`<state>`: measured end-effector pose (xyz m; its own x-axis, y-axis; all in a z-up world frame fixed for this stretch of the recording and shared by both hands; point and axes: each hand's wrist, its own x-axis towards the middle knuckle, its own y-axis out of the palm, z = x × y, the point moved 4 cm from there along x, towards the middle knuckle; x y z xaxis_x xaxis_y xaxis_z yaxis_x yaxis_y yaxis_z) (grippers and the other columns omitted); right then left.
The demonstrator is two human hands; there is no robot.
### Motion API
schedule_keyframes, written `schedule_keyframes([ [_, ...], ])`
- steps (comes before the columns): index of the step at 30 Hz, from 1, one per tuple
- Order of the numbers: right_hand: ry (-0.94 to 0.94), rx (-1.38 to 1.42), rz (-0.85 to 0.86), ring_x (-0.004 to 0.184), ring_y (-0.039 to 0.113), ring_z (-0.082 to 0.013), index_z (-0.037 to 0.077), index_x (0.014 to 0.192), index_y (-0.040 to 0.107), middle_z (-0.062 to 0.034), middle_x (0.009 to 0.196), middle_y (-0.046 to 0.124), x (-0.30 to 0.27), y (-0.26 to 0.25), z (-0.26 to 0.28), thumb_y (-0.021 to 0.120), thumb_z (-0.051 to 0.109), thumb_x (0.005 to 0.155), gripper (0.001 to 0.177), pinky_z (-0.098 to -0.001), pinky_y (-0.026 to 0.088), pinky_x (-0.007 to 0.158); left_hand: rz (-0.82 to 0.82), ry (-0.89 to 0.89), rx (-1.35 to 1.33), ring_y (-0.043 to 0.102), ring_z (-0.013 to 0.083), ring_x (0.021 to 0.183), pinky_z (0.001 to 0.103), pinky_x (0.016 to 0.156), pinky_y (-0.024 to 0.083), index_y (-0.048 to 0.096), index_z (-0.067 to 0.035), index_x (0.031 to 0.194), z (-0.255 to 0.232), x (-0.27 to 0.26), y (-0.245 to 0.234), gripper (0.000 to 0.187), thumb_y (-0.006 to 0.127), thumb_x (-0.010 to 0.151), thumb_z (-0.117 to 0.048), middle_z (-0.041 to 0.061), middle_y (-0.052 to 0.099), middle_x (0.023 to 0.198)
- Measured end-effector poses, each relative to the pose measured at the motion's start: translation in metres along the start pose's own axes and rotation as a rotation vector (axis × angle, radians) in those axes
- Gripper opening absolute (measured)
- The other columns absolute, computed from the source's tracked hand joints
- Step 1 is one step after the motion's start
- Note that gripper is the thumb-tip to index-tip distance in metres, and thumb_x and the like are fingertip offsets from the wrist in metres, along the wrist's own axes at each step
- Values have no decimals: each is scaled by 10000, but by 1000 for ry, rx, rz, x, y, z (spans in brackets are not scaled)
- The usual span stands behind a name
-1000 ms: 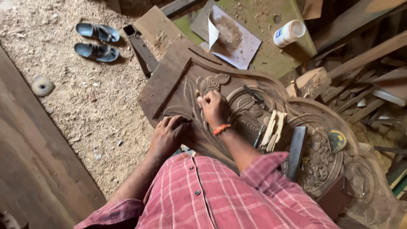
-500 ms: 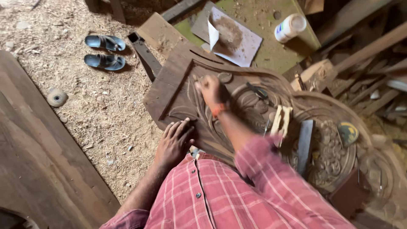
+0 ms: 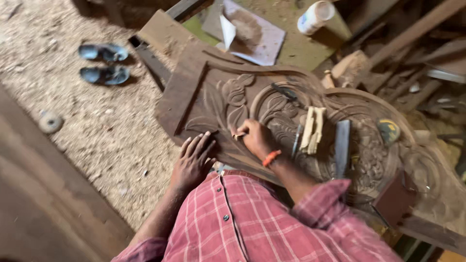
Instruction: The person carves a floral design into a wooden panel using a chisel and a wooden mallet. They repeatedly strike the chisel to shape the wood and occasionally wipe away debris with their hand.
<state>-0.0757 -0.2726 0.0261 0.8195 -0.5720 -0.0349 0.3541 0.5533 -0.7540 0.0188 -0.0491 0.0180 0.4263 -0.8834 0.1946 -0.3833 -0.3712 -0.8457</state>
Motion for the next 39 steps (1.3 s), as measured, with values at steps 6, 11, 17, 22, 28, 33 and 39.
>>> schedule_keyframes([
  [6,-37,279,-95,840,737,-197,65,863,682,-89,937,763,-40,-26,-25,767,-59,775,174,-312,566,680,-15,-7,-18,424,279,1426,480,1186,311,594,-118,1373,3,-7,11,510,645,930,-365,104,476,1546],
  [11,34,680,147,851,703,-85,67,872,662,-7,958,752,-68,6,-45,725,-69,836,154,-246,586,756,-26,-46,-304,639,260,1230,413,1025,540,664,-166,1330,-8,2,20,373,705,971,-255,42,653,1335],
  [17,100,971,296,825,647,-60,66,852,650,1,880,695,-73,26,-15,839,57,884,192,-242,549,722,190,-276,-957,743,176,943,306,804,605,701,-78,1219,-28,16,16,357,778,889,-189,67,743,1072],
  [22,188,1082,721,1048,697,-50,101,1183,687,0,1134,745,-88,2,-15,781,172,884,321,-211,558,961,110,-416,-773,757,156,822,293,722,595,785,-67,1066,-45,4,15,223,774,907,-223,78,785,912],
  [28,253,1005,563,935,698,-132,-15,1093,729,-95,1055,781,-102,9,-30,760,141,957,210,-331,571,866,143,-425,-600,758,183,726,322,643,584,787,-79,1035,-80,-9,31,241,747,929,-291,77,790,846],
  [33,30,505,254,884,730,-158,44,1029,720,-61,958,759,-87,-41,-41,770,164,940,157,-307,577,801,88,-355,-158,727,231,902,385,712,586,763,-140,1044,-102,-1,42,163,683,979,-267,42,762,991],
  [39,-473,-96,186,814,667,-282,57,985,724,-102,896,721,-91,-60,-14,788,123,854,160,-398,556,729,-191,-405,53,458,316,1389,475,1101,447,682,-137,1269,-115,-29,54,332,682,969,-279,133,571,1400],
])
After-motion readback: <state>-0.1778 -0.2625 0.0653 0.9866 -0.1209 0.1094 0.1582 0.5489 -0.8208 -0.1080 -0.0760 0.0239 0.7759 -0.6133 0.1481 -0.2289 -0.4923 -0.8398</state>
